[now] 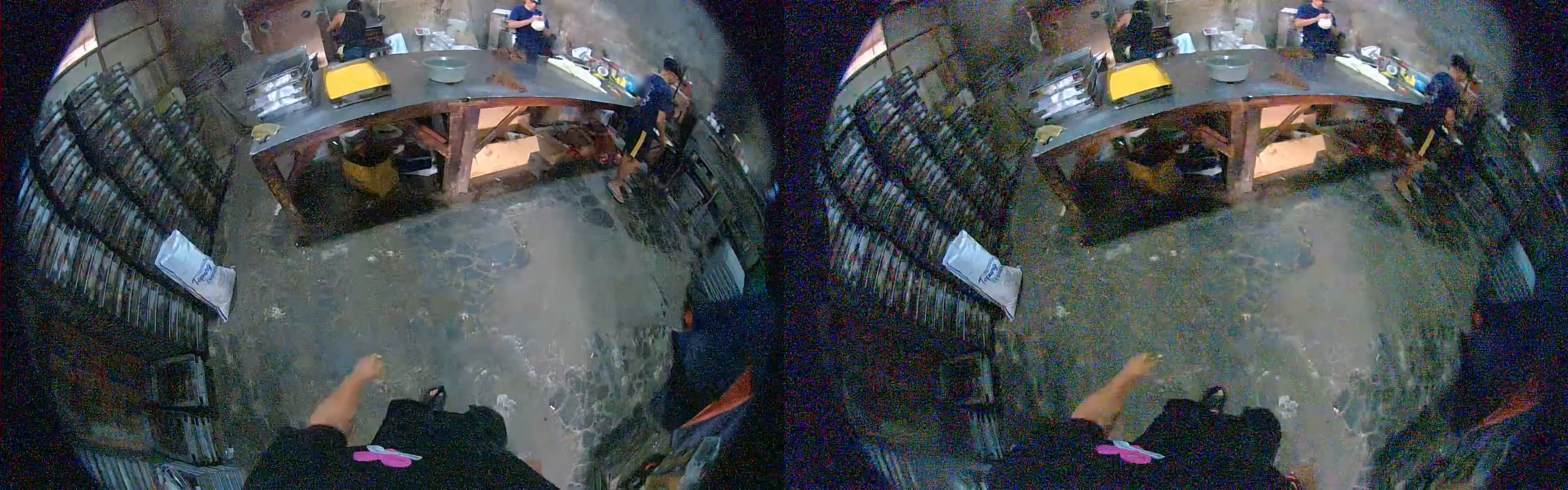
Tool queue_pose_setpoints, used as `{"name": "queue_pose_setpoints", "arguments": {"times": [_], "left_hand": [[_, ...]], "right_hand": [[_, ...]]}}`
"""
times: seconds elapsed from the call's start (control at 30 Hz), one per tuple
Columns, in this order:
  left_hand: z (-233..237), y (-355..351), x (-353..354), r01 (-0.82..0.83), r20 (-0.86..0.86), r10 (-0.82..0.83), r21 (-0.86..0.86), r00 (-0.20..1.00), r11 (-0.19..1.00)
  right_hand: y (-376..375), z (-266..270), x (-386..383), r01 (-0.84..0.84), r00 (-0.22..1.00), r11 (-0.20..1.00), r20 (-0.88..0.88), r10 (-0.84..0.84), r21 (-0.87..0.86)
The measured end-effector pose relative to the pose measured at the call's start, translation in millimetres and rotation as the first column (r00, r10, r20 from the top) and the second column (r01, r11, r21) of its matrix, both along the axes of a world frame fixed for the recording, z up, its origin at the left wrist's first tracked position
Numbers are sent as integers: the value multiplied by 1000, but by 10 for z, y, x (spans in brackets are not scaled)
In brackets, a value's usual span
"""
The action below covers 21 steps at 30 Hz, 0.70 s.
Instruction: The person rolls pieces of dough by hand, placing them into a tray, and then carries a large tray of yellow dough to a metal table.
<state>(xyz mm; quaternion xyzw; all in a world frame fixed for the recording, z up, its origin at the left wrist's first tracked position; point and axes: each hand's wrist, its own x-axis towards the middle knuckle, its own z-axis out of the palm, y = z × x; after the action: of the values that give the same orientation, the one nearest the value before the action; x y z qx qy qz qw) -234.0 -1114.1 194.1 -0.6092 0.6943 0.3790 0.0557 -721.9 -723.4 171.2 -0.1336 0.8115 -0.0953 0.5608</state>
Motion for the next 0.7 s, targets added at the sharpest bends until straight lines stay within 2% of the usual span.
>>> {"name": "queue_pose_setpoints", "arguments": {"times": [0.03,0.07,0.13,0.17,0.23,0.27,0.33,0.4,0.47,0.5,0.53,0.6,0.63,0.67,0.7], "left_hand": [[-183,-542,-162,-102,-181,95,-31,979,994],[81,-984,-472,-99,-210,61,-175,976,980],[692,-1700,-1055,-90,-323,14,-219,946,972],[956,-1901,-1290,-91,-374,-12,-257,927,962],[1033,-2268,-1602,-50,-499,-130,-331,857,942],[1065,-2423,-1626,-62,-499,-121,-335,858,940],[1067,-2705,-1687,120,-413,-218,-251,884,961],[590,-3022,-1491,100,-322,-145,-152,936,983],[92,-3106,-1019,-40,-309,-1,-126,951,991],[-59,-2997,-794,-238,-272,218,-42,937,970],[-717,-2776,-422,-161,-112,153,-69,982,984],[-1421,-2493,116,23,216,-6,-76,976,997],[-1249,-2263,429,530,436,-441,-101,784,842],[-1184,-2015,354,-286,139,300,-110,944,952],[-978,-1933,203,-34,310,63,-99,949,994]], "right_hand": [[-261,5,-23,2,1000,1000,28,-1,-16],[-548,-1,-65,6,999,999,53,-4,-33],[-1178,-33,-171,13,994,997,110,-4,-81],[-1498,-94,-256,18,991,995,137,-4,-99],[-2155,-227,-454,37,980,987,197,-5,-159],[-2492,-319,-576,54,972,981,233,-9,-186],[-3127,-570,-907,101,942,963,337,-11,-250],[-3723,-832,-1325,138,912,957,410,-22,-256],[-4608,-657,-1507,135,958,975,274,-82,-178],[-5023,-546,-1578,161,980,982,130,-148,-96],[-5473,-365,-1605,140,983,986,129,-128,-94],[-6538,267,-1440,204,978,973,-30,-208,-105],[-7046,381,-1355,185,981,977,-30,-189,-101],[-7552,409,-1277,123,992,959,6,-126,-255],[-8055,429,-1205,67,998,911,32,-59,-406]]}}
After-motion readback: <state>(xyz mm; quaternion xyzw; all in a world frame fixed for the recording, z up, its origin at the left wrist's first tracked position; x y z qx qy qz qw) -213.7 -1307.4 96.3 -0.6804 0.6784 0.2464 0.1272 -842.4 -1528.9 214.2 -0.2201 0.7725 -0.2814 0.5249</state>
